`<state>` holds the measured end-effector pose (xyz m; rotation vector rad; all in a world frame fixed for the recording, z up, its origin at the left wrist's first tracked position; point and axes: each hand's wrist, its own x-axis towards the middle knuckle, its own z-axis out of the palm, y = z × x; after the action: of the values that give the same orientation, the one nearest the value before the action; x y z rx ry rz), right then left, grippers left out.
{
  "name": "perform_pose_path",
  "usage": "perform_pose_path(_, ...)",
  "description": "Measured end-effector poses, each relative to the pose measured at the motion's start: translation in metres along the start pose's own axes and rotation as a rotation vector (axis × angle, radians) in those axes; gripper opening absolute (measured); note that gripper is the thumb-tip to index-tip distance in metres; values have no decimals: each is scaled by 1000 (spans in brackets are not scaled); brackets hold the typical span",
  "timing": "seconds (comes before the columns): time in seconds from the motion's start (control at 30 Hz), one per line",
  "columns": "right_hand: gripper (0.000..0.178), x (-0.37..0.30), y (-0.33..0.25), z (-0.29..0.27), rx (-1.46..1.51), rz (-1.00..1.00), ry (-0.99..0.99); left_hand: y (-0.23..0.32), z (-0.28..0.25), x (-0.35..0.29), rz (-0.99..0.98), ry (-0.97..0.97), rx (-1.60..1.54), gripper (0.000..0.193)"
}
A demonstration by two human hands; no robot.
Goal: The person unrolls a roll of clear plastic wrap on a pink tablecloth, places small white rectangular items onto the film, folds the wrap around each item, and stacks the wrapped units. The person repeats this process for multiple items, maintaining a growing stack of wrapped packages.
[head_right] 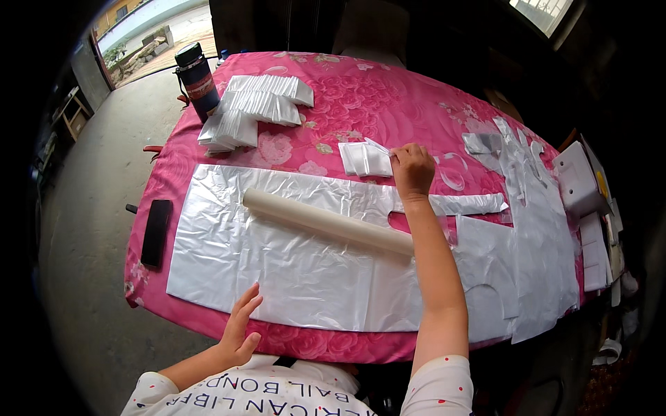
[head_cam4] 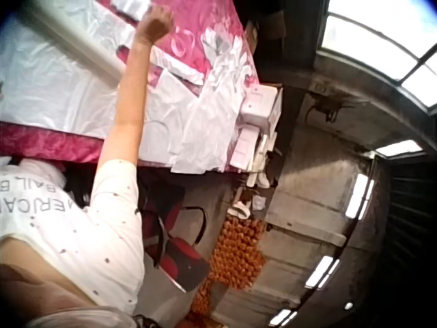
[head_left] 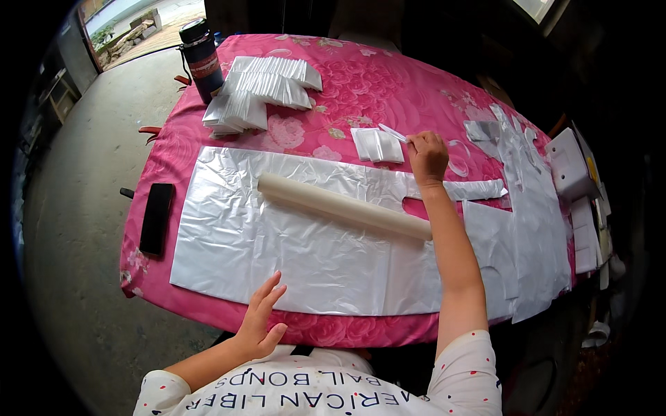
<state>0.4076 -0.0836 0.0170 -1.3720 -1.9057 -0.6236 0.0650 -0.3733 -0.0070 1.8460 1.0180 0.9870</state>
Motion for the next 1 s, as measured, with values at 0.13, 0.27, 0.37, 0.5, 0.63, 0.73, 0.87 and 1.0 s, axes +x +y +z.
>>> perform_pose_path(0.13, 19, -21, -3, 26, 115, 95, -331, 3, -2, -2, -14, -15, 93, 60)
perform_pose_path(0.27, 29, -27, -19, -6, 345, 166, -450, 0, -5, -2, -19, -19, 154, 62)
perform_pose_path(0.37, 38, -36, -36, -53, 548, 238, -645, -3, -5, 6, 44, -46, 200, 61)
perform_pose_path(0.5, 44, -80, -45, -105, 533, 243, -745, -2, 1, 27, 99, -164, 287, 61)
perform_pose_path(0.63, 49, -112, -53, -147, 448, 350, -857, -3, 22, 54, 89, -224, 275, 68)
perform_pose_path(0.73, 48, -140, -82, -168, 612, 314, -921, -7, 44, 74, 107, -195, 314, 72)
perform_pose_path(0.87, 45, -167, -88, -182, 654, 151, -763, -8, 75, 95, 163, -223, 503, 79)
perform_pose_path(1.0, 47, -195, -34, -183, 414, 222, -690, -1, 94, 105, 232, -317, 454, 77)
